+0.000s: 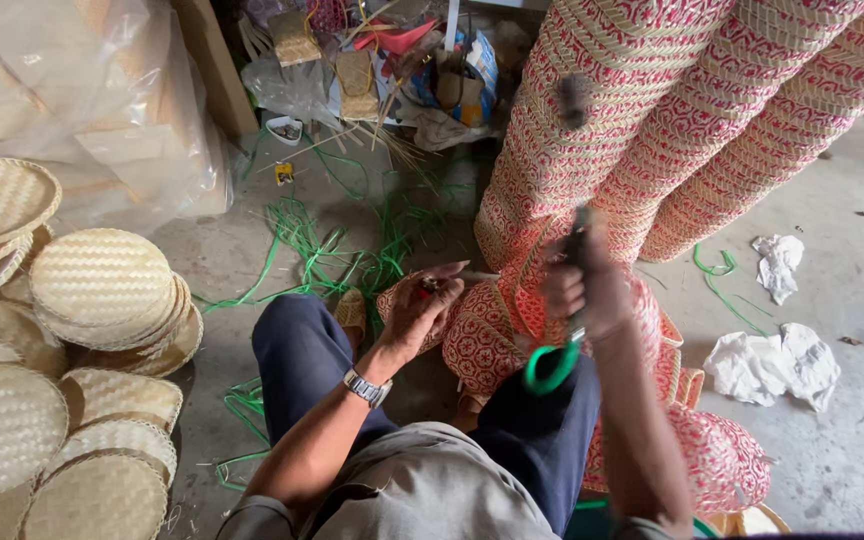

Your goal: The person uses a handheld blowtorch to apply heat to the surface of patterned woven baskets. They rotate each basket to treat all sides, then place it aside and pick up another. The process is repeated for several baskets in a workshop setting.

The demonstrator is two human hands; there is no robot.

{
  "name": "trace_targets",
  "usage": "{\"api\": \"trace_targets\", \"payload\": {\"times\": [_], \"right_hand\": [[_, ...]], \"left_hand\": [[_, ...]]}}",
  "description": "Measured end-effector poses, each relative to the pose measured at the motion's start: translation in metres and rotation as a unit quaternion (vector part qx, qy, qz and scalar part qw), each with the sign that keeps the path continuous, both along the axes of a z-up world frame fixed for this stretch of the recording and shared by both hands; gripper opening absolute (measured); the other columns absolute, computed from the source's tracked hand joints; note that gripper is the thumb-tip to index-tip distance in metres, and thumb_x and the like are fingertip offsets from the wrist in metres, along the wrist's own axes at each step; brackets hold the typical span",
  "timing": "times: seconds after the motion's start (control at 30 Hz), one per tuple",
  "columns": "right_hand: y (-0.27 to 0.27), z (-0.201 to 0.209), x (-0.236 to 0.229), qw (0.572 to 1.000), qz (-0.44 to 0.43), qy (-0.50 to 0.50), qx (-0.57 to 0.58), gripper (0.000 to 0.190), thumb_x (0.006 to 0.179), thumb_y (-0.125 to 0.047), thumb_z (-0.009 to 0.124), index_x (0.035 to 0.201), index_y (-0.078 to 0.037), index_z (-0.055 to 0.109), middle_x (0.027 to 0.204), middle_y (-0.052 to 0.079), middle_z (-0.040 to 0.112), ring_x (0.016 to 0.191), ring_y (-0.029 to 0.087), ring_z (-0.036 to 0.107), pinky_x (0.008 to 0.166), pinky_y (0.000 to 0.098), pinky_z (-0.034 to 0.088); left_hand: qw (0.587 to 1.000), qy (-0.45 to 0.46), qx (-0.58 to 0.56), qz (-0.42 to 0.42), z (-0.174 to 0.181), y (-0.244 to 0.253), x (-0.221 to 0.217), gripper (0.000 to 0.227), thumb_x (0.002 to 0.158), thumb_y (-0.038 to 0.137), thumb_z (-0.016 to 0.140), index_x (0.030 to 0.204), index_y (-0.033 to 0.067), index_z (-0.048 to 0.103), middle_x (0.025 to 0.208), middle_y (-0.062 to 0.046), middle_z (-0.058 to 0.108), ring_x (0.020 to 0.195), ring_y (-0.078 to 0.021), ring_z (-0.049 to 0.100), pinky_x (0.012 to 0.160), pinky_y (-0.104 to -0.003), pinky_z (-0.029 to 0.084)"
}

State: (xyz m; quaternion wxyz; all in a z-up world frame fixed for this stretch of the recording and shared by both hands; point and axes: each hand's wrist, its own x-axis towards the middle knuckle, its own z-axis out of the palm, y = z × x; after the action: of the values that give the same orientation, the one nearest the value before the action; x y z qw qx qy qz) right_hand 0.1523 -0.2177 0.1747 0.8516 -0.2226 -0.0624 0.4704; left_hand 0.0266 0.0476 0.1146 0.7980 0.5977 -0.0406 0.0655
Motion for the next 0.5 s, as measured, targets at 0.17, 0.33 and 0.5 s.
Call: {"api": "trace_targets", "payload": {"times": [0.17,0.33,0.5], "right_hand": [[0.065,-0.016,-0.073,0.986,0.122,-0.089,-0.065,0.050,0.089,-0.043,0.066,0.130,-0.015,0.055,0.062,0.003,0.055,0.046,0.010,0.050,0.037,0.0220,0.040],[0.063,-0.007,-0.082,0.963,0.233,-0.133,-0.026,0.046,0.109,-0.034,0.069,0.130,0.002,0.050,0.075,0.014,0.060,0.056,0.021,0.058,0.046,0.0302,0.046],[0.040,0.002,-0.069,0.940,0.116,-0.277,-0.162,0.068,0.100,-0.052,0.058,0.150,-0.008,0.044,0.090,0.016,0.069,0.067,0.021,0.067,0.056,0.0310,0.055]], "left_hand": [[0.975,-0.011,-0.127,-0.181,0.024,0.002,-0.003,0.068,0.094,0.035,0.077,0.150,0.0061,0.052,0.082,0.004,0.057,0.068,-0.0026,0.049,0.059,-0.022,0.041],[0.946,-0.081,-0.140,-0.280,0.015,0.006,-0.008,0.050,0.095,0.025,0.079,0.136,0.0029,0.059,0.122,-0.001,0.068,0.112,-0.0080,0.063,0.101,-0.027,0.051],[0.976,-0.107,-0.073,-0.174,0.033,-0.010,0.000,0.032,0.098,0.020,0.077,0.125,0.0022,0.070,0.122,0.000,0.069,0.093,-0.0045,0.059,0.079,-0.025,0.048]]}}
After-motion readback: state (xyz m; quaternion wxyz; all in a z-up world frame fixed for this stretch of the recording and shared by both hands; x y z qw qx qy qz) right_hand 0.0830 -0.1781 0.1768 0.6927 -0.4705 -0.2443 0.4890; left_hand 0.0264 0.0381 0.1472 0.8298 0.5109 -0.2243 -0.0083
